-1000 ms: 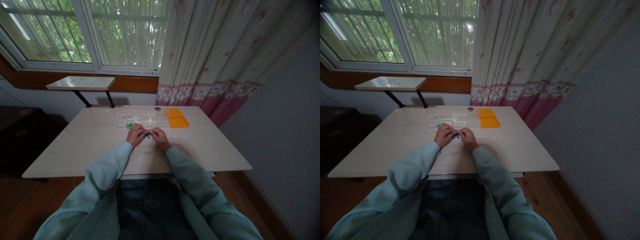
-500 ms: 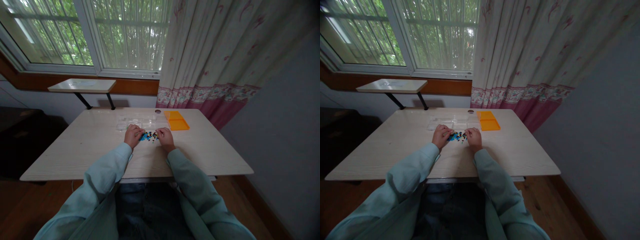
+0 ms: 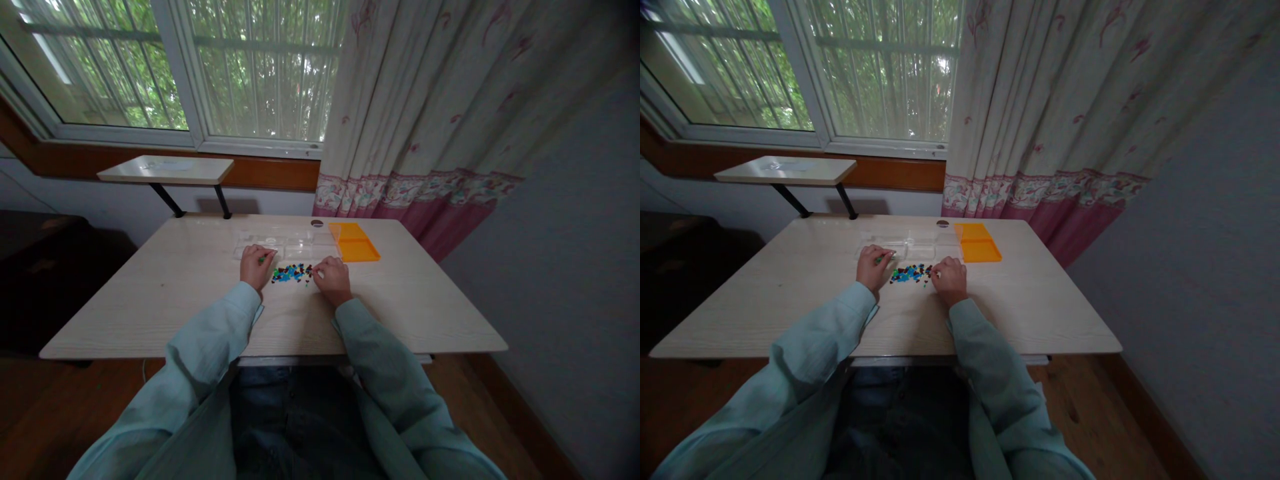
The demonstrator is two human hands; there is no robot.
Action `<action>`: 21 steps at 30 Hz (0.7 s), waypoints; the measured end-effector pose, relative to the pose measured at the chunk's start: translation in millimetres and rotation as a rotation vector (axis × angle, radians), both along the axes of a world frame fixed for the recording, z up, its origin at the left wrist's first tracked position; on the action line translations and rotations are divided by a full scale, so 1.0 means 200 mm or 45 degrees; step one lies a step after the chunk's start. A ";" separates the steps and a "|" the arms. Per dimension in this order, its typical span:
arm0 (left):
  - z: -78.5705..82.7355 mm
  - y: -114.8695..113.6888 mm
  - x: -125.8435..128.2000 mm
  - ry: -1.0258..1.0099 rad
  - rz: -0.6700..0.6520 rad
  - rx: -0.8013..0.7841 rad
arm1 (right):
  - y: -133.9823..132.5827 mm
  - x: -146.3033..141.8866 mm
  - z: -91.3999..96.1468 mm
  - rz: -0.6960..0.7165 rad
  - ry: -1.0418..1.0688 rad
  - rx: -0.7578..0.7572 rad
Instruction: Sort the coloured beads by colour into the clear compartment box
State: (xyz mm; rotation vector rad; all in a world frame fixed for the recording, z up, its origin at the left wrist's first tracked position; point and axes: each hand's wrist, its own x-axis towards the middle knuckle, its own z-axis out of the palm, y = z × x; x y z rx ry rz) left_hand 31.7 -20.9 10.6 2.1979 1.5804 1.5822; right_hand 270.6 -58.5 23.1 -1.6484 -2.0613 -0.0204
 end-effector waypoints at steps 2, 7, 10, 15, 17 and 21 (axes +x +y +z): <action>0.00 0.00 0.00 -0.014 0.015 -0.004 | 0.00 0.00 0.00 -0.008 -0.014 -0.009; -0.01 0.00 0.00 -0.027 0.012 -0.012 | 0.01 0.00 0.00 0.004 -0.029 -0.031; -0.01 0.00 0.00 -0.044 0.005 -0.007 | 0.01 0.00 -0.01 0.006 -0.045 -0.011; -0.01 0.01 0.00 -0.040 0.005 -0.032 | 0.01 0.00 -0.01 0.019 -0.073 -0.012; -0.01 0.01 0.00 -0.044 0.006 -0.036 | 0.00 0.00 -0.01 0.022 -0.076 -0.023; -0.02 0.01 0.00 -0.055 0.010 -0.027 | 0.00 0.00 0.00 0.024 -0.066 -0.040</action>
